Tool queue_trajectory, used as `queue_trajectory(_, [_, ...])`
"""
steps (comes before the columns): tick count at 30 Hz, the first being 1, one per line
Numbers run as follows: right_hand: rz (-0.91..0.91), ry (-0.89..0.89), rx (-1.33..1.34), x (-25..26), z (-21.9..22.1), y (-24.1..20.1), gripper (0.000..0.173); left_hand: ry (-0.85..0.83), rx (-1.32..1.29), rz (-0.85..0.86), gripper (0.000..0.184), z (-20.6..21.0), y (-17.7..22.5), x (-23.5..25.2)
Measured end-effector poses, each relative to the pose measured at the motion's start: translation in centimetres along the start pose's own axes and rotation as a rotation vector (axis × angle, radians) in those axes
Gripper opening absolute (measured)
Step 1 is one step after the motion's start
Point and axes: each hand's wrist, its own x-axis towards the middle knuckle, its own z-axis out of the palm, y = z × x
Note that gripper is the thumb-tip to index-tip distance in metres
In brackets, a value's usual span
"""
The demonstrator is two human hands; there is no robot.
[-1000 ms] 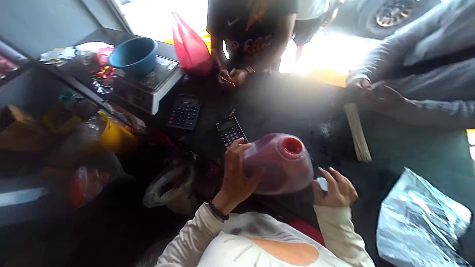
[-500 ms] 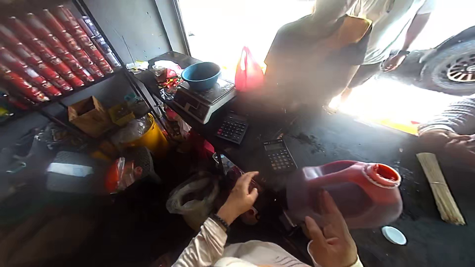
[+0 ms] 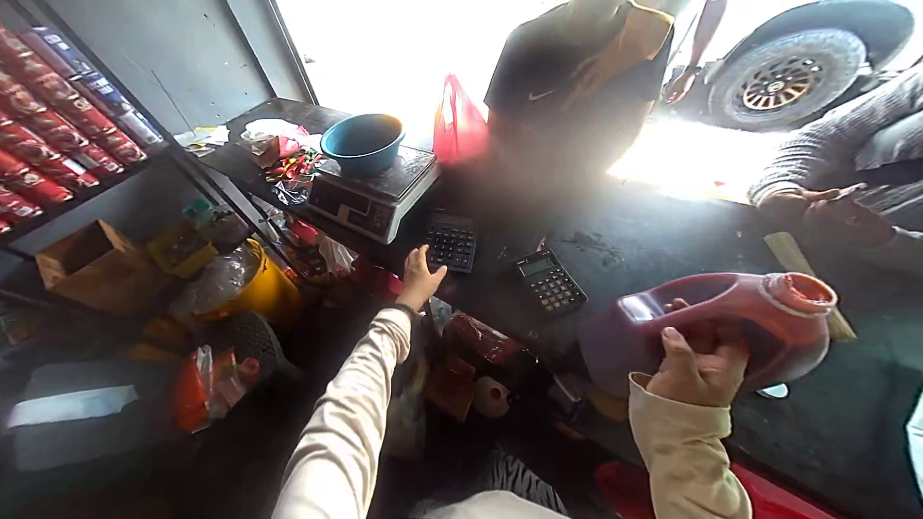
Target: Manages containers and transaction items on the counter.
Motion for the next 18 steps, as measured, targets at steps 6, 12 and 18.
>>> queue_trajectory(6, [0.063,0.165,-0.001,3.1,2.4,-2.7,0.017,0.004,0.222,-0.142,0.114,5.4,-0.6,5.8])
queue_trajectory(12, [0.44,0.345,0.022,5.4,1.7,-6.6,0.04,-0.038,0.113,-0.039,0.101,11.9,4.3,7.3])
queue_trajectory(18, [0.249,0.089,-0.014,5.7,-3.1,-4.1,0.031,-0.149,-0.042,0.023,0.089,12.6,7.8,8.3])
